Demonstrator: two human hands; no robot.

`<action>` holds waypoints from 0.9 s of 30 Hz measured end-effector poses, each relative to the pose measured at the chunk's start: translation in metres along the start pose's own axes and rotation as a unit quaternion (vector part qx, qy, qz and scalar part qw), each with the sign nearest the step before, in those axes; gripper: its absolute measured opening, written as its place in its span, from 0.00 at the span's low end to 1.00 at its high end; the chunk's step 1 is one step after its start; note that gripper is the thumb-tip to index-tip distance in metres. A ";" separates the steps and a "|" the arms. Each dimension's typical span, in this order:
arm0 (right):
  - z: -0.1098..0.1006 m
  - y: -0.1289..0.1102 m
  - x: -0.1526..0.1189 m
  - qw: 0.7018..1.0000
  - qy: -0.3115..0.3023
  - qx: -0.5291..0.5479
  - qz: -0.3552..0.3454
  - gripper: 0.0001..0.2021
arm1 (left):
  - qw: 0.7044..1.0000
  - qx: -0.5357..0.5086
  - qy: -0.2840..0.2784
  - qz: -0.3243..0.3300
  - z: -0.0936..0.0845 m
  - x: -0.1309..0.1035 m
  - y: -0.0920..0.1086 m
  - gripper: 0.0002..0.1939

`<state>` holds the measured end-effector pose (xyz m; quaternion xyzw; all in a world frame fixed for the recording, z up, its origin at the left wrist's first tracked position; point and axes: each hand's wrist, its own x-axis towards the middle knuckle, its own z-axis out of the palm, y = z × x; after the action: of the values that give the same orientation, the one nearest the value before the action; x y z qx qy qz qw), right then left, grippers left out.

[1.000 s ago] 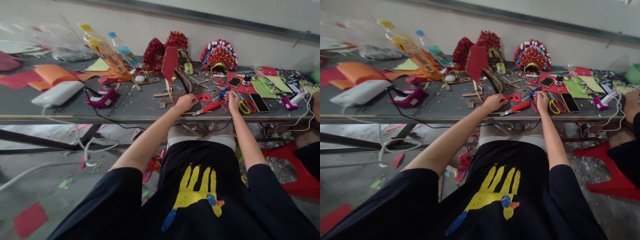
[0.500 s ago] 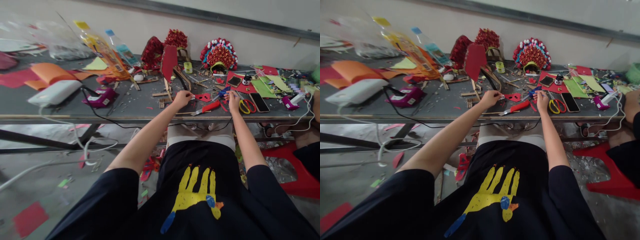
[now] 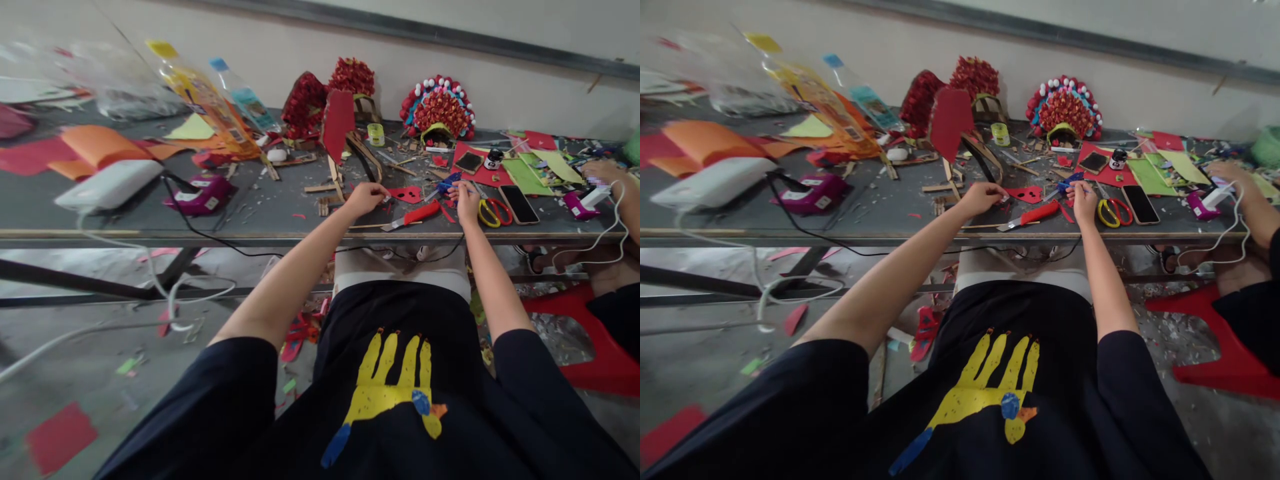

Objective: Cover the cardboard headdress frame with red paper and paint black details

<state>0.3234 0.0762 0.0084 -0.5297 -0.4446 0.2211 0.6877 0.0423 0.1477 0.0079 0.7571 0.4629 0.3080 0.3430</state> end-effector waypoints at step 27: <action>0.000 0.006 0.001 1.000 -0.011 0.012 -0.008 0.15 | 1.000 -0.017 -0.001 -0.007 -0.004 -0.003 0.001 0.13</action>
<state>0.3251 0.0789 0.0033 -0.5154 -0.4540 0.2268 0.6905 0.0388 0.1458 0.0107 0.7479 0.4626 0.3131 0.3587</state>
